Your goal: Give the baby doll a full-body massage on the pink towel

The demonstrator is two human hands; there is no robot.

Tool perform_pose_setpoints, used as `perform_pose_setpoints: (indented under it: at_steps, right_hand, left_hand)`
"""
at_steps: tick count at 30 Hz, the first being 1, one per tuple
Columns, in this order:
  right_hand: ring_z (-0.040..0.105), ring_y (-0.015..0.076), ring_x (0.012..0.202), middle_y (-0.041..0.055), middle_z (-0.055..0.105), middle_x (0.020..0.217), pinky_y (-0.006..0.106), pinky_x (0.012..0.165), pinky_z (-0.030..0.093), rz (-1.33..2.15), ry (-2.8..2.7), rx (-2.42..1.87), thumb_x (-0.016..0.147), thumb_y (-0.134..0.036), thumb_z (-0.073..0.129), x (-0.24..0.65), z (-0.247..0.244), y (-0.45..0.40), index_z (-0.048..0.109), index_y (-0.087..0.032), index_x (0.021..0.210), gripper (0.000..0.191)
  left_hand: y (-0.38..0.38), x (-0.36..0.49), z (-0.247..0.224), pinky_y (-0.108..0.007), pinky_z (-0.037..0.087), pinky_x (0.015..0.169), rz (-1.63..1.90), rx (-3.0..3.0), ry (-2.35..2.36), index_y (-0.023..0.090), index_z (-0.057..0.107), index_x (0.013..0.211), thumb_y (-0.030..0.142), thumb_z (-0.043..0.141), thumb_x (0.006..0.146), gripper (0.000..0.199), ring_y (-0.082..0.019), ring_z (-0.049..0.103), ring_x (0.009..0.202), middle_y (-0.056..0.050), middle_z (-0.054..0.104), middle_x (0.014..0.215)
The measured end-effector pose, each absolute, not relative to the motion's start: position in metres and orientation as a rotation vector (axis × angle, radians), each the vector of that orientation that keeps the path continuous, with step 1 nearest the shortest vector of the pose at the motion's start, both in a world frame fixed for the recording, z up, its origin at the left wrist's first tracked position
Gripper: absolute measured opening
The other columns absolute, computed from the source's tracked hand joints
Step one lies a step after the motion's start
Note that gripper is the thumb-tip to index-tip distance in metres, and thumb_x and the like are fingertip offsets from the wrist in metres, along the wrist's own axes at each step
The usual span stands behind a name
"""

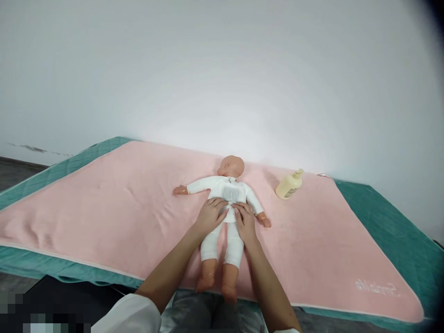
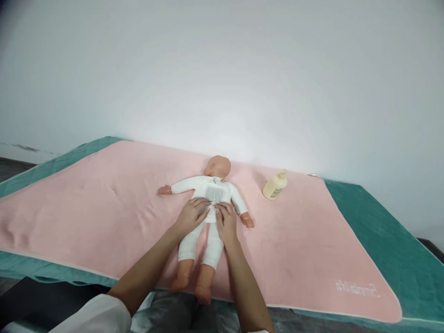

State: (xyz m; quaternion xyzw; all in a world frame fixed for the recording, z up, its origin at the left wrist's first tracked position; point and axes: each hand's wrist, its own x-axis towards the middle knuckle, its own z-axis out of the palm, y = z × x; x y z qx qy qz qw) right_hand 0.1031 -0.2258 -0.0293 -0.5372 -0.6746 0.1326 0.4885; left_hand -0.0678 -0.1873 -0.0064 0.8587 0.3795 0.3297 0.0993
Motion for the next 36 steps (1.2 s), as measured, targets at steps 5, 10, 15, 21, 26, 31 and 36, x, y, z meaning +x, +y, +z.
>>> perform_pose_setpoints:
  at_steps: [5, 10, 15, 21, 26, 31, 36]
  right_hand:
    - [0.056, 0.0216, 0.101, 0.0068, 0.066, 0.101, 0.042, 0.095, 0.042, 0.283, -1.631, -1.313, 0.096, -0.029, 0.043, 0.105, -0.031, -0.220, 0.071, -0.022, 0.101, 0.029]
    - [0.054, 0.0219, 0.109, 0.0093, 0.061, 0.111, 0.043, 0.101, 0.041, 0.211, -1.562, -1.285, 0.095, -0.028, 0.042, 0.103, -0.030, -0.220, 0.067, -0.022, 0.107, 0.029]
    - [0.053, 0.0225, 0.113, 0.0106, 0.060, 0.115, 0.042, 0.102, 0.042, 0.193, -1.592, -1.205, 0.093, -0.026, 0.045, 0.104, -0.020, -0.209, 0.065, -0.020, 0.111, 0.027]
    - [0.058, 0.0229, 0.100, 0.0067, 0.068, 0.097, 0.040, 0.093, 0.045, 0.267, -1.667, -1.189, 0.091, -0.021, 0.045, 0.108, -0.008, -0.190, 0.069, -0.020, 0.095, 0.024]
    - [0.059, 0.0224, 0.098, 0.0063, 0.068, 0.097, 0.041, 0.091, 0.046, 0.236, -1.711, -1.208, 0.088, -0.018, 0.046, 0.107, -0.013, -0.188, 0.070, -0.023, 0.095, 0.025]
    - [0.059, 0.0214, 0.098, 0.0061, 0.068, 0.099, 0.040, 0.091, 0.047, 0.233, -1.692, -1.228, 0.088, -0.016, 0.045, 0.106, -0.018, -0.190, 0.071, -0.024, 0.096, 0.028]
    - [0.060, 0.0218, 0.098, 0.0065, 0.068, 0.098, 0.041, 0.092, 0.048, 0.223, -1.701, -1.230, 0.088, -0.017, 0.045, 0.107, -0.019, -0.189, 0.071, -0.023, 0.095, 0.027]
  left_hand:
    - [-0.179, -0.062, 0.008, -0.040, 0.045, 0.082, 0.836, 2.666, 1.160, 0.018, 0.067, 0.093, 0.032, 0.040, 0.098, 0.031, -0.023, 0.060, 0.091, -0.007, 0.070, 0.092]
    - [-0.175, -0.057, 0.007, -0.039, 0.045, 0.083, 0.932, 2.672, 1.170, 0.018, 0.065, 0.091, 0.031, 0.043, 0.096, 0.026, -0.023, 0.058, 0.091, -0.007, 0.066, 0.091]
    - [-0.172, -0.061, 0.003, -0.040, 0.044, 0.094, 1.129, 2.596, 1.115, 0.018, 0.061, 0.112, 0.030, 0.044, 0.096, 0.026, -0.023, 0.054, 0.107, -0.009, 0.062, 0.112]
    - [-0.165, -0.064, 0.007, -0.040, 0.044, 0.092, 1.044, 2.590, 1.091, 0.020, 0.065, 0.108, 0.032, 0.046, 0.095, 0.026, -0.022, 0.056, 0.103, -0.007, 0.064, 0.111]
    - [-0.164, -0.062, 0.003, -0.040, 0.046, 0.089, 1.033, 2.547, 1.131, 0.021, 0.068, 0.103, 0.032, 0.046, 0.095, 0.026, -0.021, 0.060, 0.099, -0.007, 0.065, 0.108]
    - [-0.163, -0.060, 0.000, -0.040, 0.047, 0.089, 1.053, 2.532, 1.135, 0.020, 0.068, 0.101, 0.033, 0.046, 0.095, 0.027, -0.021, 0.062, 0.096, -0.007, 0.067, 0.105]
    - [-0.163, -0.059, 0.002, -0.040, 0.047, 0.089, 1.026, 2.553, 1.197, 0.020, 0.066, 0.109, 0.031, 0.045, 0.095, 0.027, -0.022, 0.063, 0.098, -0.007, 0.068, 0.109]
